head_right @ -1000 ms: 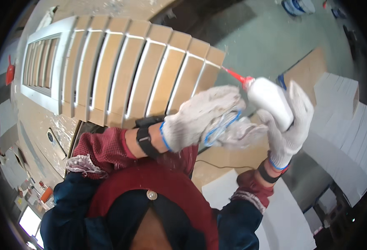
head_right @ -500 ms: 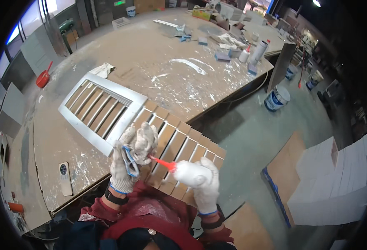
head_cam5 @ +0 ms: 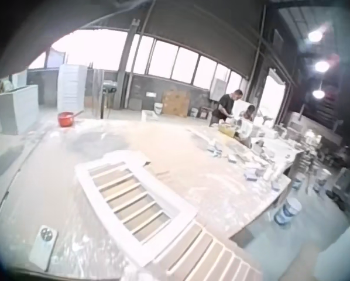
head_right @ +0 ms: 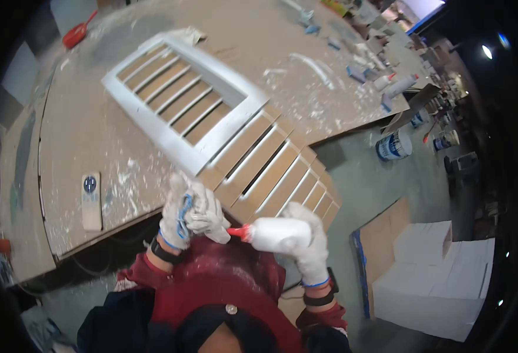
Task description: The person applies glue from a bottle to the slats of a wooden vent cover and wipes the excess with a cloth. They then stack the vent cover onto others, pick up a new one, and repeat the process.
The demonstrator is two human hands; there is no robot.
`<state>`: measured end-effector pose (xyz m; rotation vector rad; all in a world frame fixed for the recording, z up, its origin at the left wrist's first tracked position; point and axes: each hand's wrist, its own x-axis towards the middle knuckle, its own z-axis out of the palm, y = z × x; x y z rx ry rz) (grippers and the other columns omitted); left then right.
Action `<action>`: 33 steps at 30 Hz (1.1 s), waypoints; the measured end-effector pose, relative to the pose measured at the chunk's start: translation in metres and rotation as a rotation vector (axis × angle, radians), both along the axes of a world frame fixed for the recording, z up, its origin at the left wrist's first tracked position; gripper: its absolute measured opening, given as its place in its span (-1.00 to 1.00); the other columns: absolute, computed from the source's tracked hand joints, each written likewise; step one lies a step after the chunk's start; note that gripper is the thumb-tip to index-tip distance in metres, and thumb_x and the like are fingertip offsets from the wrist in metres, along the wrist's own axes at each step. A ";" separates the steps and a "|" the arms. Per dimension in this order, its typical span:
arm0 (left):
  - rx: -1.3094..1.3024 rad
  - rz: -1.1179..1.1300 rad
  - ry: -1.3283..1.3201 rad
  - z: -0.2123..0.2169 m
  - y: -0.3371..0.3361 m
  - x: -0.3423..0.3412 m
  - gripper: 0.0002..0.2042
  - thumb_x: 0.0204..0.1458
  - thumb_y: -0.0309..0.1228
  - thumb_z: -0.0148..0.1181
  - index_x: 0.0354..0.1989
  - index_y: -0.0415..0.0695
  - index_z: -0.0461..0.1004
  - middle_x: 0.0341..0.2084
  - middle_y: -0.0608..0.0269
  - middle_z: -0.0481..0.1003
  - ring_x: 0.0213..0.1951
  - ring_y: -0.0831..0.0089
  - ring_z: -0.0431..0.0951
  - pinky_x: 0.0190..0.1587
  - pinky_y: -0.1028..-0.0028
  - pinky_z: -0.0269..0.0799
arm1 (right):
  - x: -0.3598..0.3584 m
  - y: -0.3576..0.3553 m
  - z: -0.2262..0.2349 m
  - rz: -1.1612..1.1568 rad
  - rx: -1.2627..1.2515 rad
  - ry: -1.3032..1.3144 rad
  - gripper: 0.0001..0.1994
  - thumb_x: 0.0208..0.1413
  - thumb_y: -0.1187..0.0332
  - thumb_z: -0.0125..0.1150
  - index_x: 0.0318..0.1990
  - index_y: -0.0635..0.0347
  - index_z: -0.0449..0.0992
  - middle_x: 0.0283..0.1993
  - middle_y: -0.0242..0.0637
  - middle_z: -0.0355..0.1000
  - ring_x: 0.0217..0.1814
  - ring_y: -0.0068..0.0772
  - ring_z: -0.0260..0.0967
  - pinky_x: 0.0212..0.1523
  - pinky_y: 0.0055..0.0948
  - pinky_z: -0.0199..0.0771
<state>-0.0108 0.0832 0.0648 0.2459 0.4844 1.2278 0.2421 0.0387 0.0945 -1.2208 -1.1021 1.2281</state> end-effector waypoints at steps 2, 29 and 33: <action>0.127 -0.133 0.019 -0.026 0.005 -0.024 -0.41 0.20 0.16 -0.22 -0.58 -0.16 0.30 -0.62 0.07 0.37 -0.44 0.20 0.43 -0.34 0.28 0.45 | 0.001 0.000 0.008 -0.042 0.003 0.029 -0.21 -0.20 0.13 0.53 0.15 0.34 0.27 0.03 -0.14 0.37 0.09 -0.31 0.35 0.11 -0.30 0.42; 0.001 -0.180 -0.210 -0.005 0.042 0.033 -0.65 0.20 -0.30 0.10 0.10 -0.17 0.34 -0.30 0.43 0.42 -0.35 0.71 0.44 -0.34 0.64 0.41 | -0.058 0.099 0.035 0.137 0.667 -0.881 -0.21 -0.18 0.34 0.53 0.26 0.26 0.26 0.20 -0.06 0.22 0.19 -0.16 0.27 0.13 -0.24 0.39; -0.007 -0.151 -0.227 -0.008 0.045 0.031 -0.67 0.22 -0.26 0.08 0.08 -0.16 0.37 -0.34 0.46 0.42 -0.38 0.73 0.44 -0.37 0.66 0.40 | -0.062 0.103 0.033 0.156 0.658 -0.844 -0.20 -0.20 0.34 0.54 0.25 0.25 0.27 0.21 -0.05 0.23 0.20 -0.14 0.26 0.15 -0.24 0.36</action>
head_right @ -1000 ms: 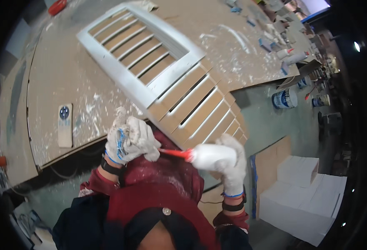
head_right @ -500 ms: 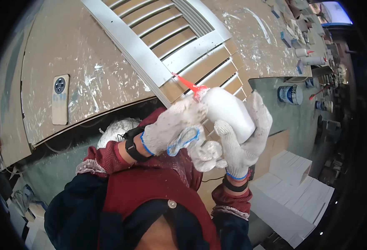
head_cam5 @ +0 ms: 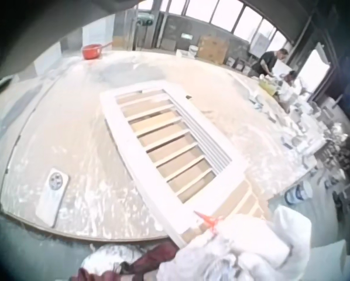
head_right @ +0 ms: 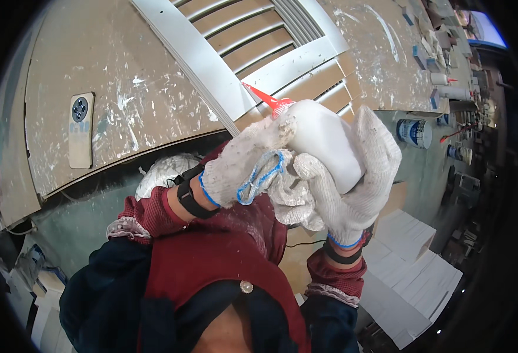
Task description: The person applies glue from a bottle to the slats of a wooden vent cover and wipes the excess with a cloth. They then stack the vent cover onto others, pick up a new one, and repeat the process.
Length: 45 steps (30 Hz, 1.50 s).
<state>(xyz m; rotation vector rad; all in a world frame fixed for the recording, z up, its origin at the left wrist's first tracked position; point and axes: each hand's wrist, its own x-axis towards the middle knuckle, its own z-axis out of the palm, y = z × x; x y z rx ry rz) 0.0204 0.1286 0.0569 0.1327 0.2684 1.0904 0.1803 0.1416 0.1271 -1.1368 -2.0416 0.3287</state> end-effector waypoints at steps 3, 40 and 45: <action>0.173 0.136 0.133 -0.014 0.001 0.009 -0.67 0.23 -0.27 0.07 0.08 -0.15 0.37 -0.35 0.45 0.43 -0.38 0.73 0.45 -0.37 0.66 0.40 | -0.002 0.002 0.000 -0.013 -0.023 0.031 -0.20 -0.22 0.34 0.55 0.25 0.25 0.28 0.21 -0.05 0.24 0.21 -0.13 0.26 0.14 -0.23 0.36; -0.037 -0.108 0.101 0.018 -0.006 0.006 -0.66 0.22 -0.37 0.06 0.16 -0.13 0.31 -0.42 0.54 0.40 -0.48 0.83 0.42 -0.53 0.74 0.35 | 0.017 -0.003 0.037 0.114 0.129 -0.330 -0.26 -0.30 0.26 0.54 0.14 0.29 0.43 0.12 -0.04 0.39 0.18 -0.05 0.31 0.14 -0.19 0.35; -0.106 -0.118 0.071 0.015 -0.011 0.004 -0.67 0.21 -0.38 0.08 0.14 -0.14 0.34 -0.36 0.49 0.43 -0.43 0.78 0.43 -0.46 0.73 0.35 | 0.022 -0.006 0.028 0.078 0.075 -0.298 -0.27 -0.31 0.25 0.54 0.13 0.31 0.44 0.11 -0.05 0.40 0.19 -0.06 0.31 0.16 -0.18 0.34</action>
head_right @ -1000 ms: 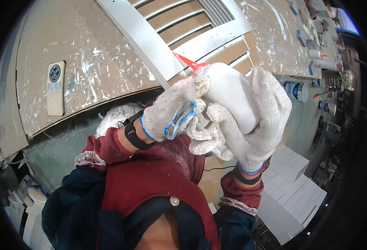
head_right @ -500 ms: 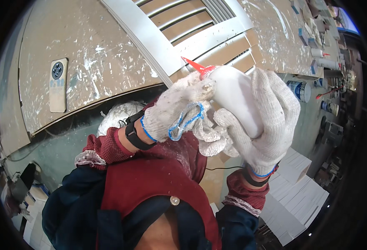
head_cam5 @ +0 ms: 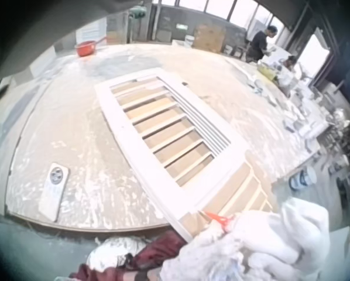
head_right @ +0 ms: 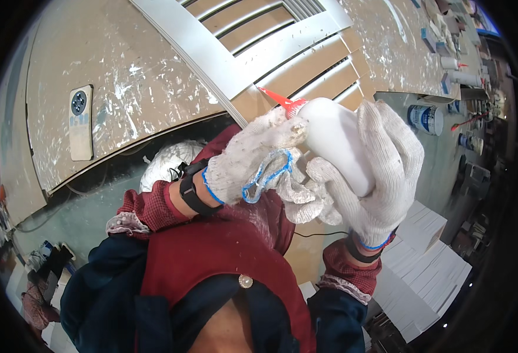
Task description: The person applies glue from a bottle to the slats of a wooden vent cover and wipes the excess with a cloth. They then stack the vent cover onto others, pick up a new one, and repeat the process.
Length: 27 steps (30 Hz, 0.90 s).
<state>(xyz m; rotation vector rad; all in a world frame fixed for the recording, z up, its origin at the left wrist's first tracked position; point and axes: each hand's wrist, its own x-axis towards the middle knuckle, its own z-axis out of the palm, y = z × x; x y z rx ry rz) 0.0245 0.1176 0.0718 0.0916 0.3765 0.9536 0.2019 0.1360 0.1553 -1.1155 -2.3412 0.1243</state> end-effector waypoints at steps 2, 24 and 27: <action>0.005 0.011 -0.063 -0.007 -0.001 -0.001 -0.65 0.18 -0.38 0.14 0.13 -0.16 0.36 -0.27 0.43 0.46 -0.30 0.70 0.46 -0.31 0.66 0.42 | 0.000 0.001 -0.002 0.006 0.000 0.002 -0.26 -0.31 0.26 0.54 0.13 0.31 0.44 0.12 -0.07 0.40 0.20 -0.06 0.29 0.17 -0.19 0.32; 0.043 -0.009 -0.089 -0.010 -0.013 0.012 -0.69 0.16 -0.34 0.17 0.04 -0.17 0.40 -0.29 0.42 0.46 -0.30 0.68 0.48 -0.30 0.61 0.48 | 0.016 -0.011 0.006 0.037 -0.044 -0.086 -0.24 -0.26 0.30 0.51 0.20 0.30 0.37 0.19 0.04 0.31 0.24 -0.03 0.27 0.19 -0.14 0.38; 0.017 -0.067 -0.051 -0.005 -0.014 0.017 -0.68 0.16 -0.33 0.17 0.04 -0.17 0.40 -0.31 0.43 0.45 -0.34 0.70 0.46 -0.33 0.62 0.46 | 0.017 -0.017 0.004 -0.028 -0.021 -0.014 -0.28 -0.34 0.28 0.56 0.11 0.29 0.47 0.09 -0.05 0.39 0.17 -0.07 0.32 0.14 -0.21 0.35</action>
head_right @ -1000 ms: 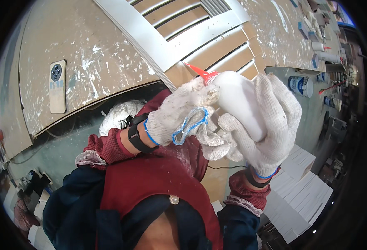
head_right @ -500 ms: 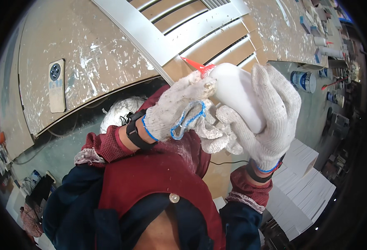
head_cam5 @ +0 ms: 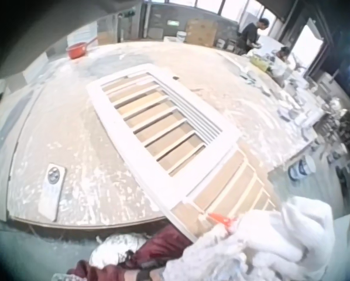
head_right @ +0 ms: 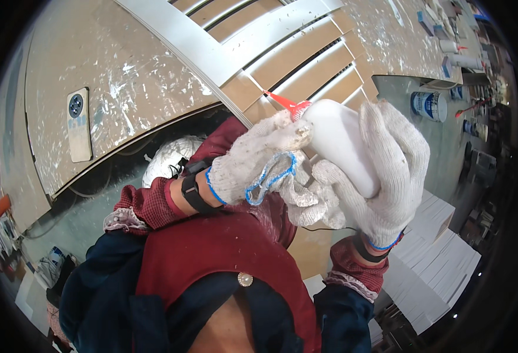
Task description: The person applies glue from a bottle to the slats of a wooden vent cover and wipes the excess with a cloth. They then stack the vent cover onto others, pick up a new one, and repeat the process.
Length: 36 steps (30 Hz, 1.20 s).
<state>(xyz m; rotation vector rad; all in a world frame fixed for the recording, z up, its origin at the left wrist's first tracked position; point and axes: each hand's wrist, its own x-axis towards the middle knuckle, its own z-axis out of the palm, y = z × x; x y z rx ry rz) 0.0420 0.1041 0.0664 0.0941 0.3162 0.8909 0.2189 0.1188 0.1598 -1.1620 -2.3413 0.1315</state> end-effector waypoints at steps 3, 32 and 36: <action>0.003 -0.037 0.017 -0.002 -0.003 0.006 -0.68 0.19 -0.35 0.12 0.09 -0.15 0.38 -0.34 0.45 0.44 -0.38 0.72 0.45 -0.39 0.67 0.41 | 0.004 -0.008 0.002 -0.019 -0.006 -0.023 -0.28 -0.34 0.28 0.57 0.10 0.30 0.47 0.09 -0.04 0.38 0.16 -0.05 0.32 0.11 -0.20 0.37; -0.036 -0.131 0.114 -0.005 -0.019 0.029 -0.75 0.23 -0.36 0.06 0.04 -0.12 0.39 -0.40 0.52 0.42 -0.45 0.78 0.40 -0.46 0.72 0.32 | 0.030 -0.032 -0.004 -0.043 0.004 -0.054 -0.30 -0.36 0.26 0.55 0.08 0.29 0.49 0.07 -0.05 0.40 0.11 -0.06 0.35 0.07 -0.22 0.40; 0.006 -0.145 0.045 -0.014 -0.028 0.040 -0.69 0.20 -0.34 0.13 0.08 -0.12 0.38 -0.37 0.49 0.41 -0.37 0.76 0.39 -0.37 0.68 0.35 | 0.036 -0.042 0.000 -0.053 -0.002 -0.073 -0.30 -0.37 0.29 0.55 0.07 0.29 0.50 0.07 -0.04 0.39 0.11 -0.06 0.35 0.07 -0.22 0.40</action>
